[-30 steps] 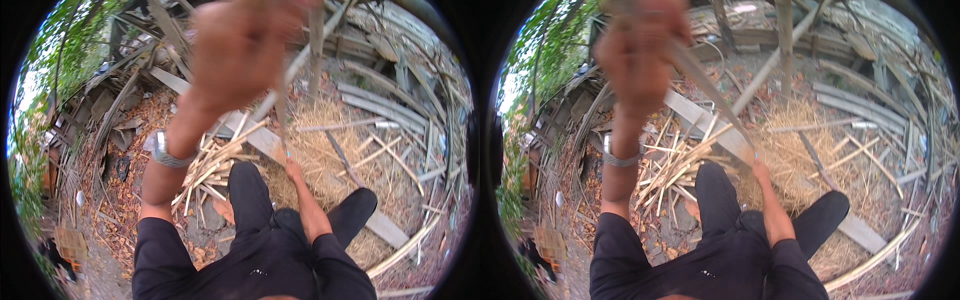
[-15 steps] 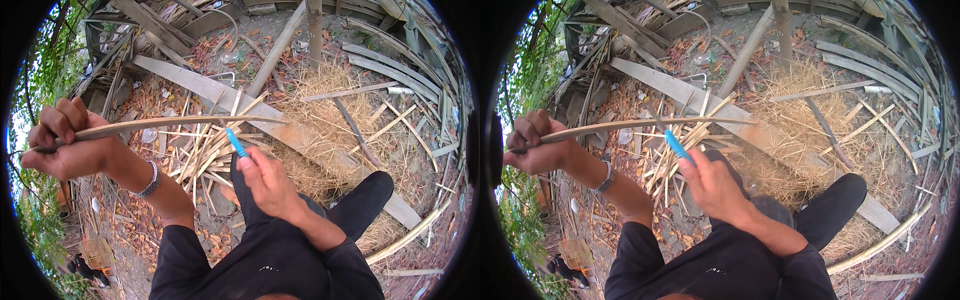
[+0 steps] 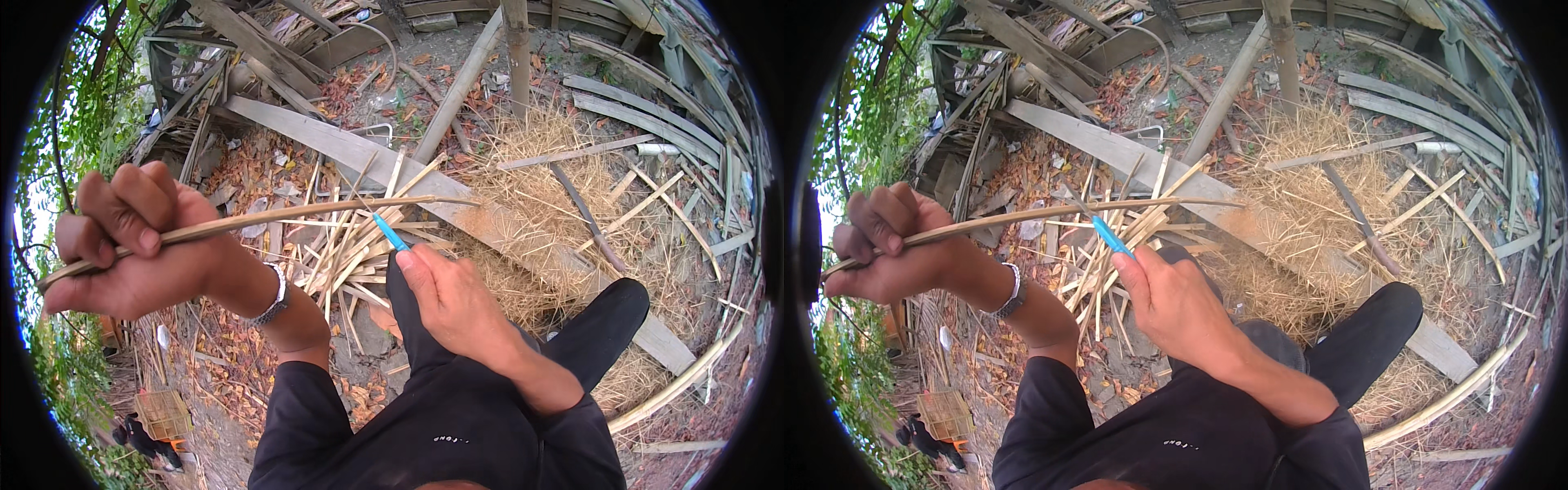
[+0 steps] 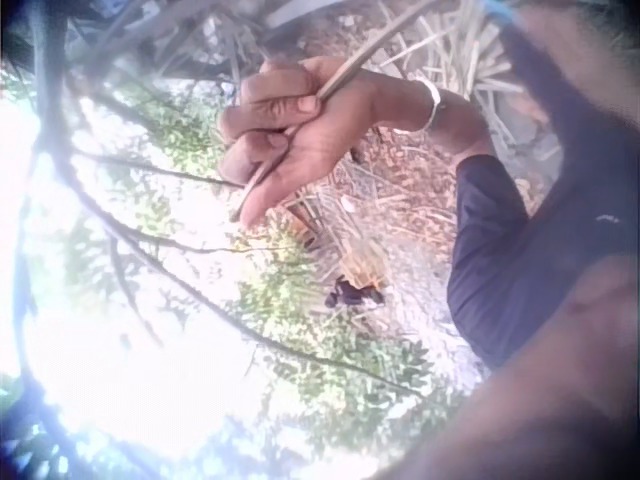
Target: The person sits on the ground and uses a knife to split a long bamboo stick into thin strips. They hold the bamboo with one hand and repeatedly strike it with the knife to separate the material, accumulating a pile of strips on the ground.
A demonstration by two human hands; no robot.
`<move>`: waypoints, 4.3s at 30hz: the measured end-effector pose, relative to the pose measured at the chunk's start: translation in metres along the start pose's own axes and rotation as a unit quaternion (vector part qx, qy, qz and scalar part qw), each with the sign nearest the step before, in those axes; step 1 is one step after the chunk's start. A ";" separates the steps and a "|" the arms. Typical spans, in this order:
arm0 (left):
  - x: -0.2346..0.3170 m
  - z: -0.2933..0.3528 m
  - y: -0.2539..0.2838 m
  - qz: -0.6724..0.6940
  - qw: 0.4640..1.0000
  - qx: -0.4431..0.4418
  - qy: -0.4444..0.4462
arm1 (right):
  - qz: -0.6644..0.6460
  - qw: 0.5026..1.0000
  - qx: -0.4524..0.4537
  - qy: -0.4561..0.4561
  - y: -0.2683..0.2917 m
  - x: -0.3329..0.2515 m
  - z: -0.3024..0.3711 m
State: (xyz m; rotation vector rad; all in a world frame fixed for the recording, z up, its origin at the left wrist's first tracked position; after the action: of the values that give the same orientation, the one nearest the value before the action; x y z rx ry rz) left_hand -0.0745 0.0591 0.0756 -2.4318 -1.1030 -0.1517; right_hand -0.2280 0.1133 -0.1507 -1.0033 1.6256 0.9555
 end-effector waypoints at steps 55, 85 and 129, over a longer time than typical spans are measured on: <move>0.014 0.014 -0.011 -0.031 0.997 0.054 -0.055 | 0.228 0.949 0.190 -0.109 0.060 0.171 0.037; 0.024 0.026 -0.040 -0.273 0.936 0.140 -0.174 | 0.221 0.957 0.095 -0.162 0.051 0.141 0.045; 0.024 0.016 0.012 -0.238 0.950 0.144 -0.144 | 0.172 0.963 0.137 -0.158 0.006 0.210 -0.001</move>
State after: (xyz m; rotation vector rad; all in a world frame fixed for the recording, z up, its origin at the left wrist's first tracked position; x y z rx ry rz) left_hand -0.0505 0.0763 0.0636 -1.9319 -1.7002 0.2094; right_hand -0.2753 0.0789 -0.3525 -0.3620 1.6286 1.0244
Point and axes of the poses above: each hand's wrist, its own z-axis away from the middle knuckle, its own y-axis out of the back of the hand, x = y × z, the point moved 9 cm from there along -z, towards the middle knuckle, and after that the axes turned 15 degrees about x, right-handed, at the moved point
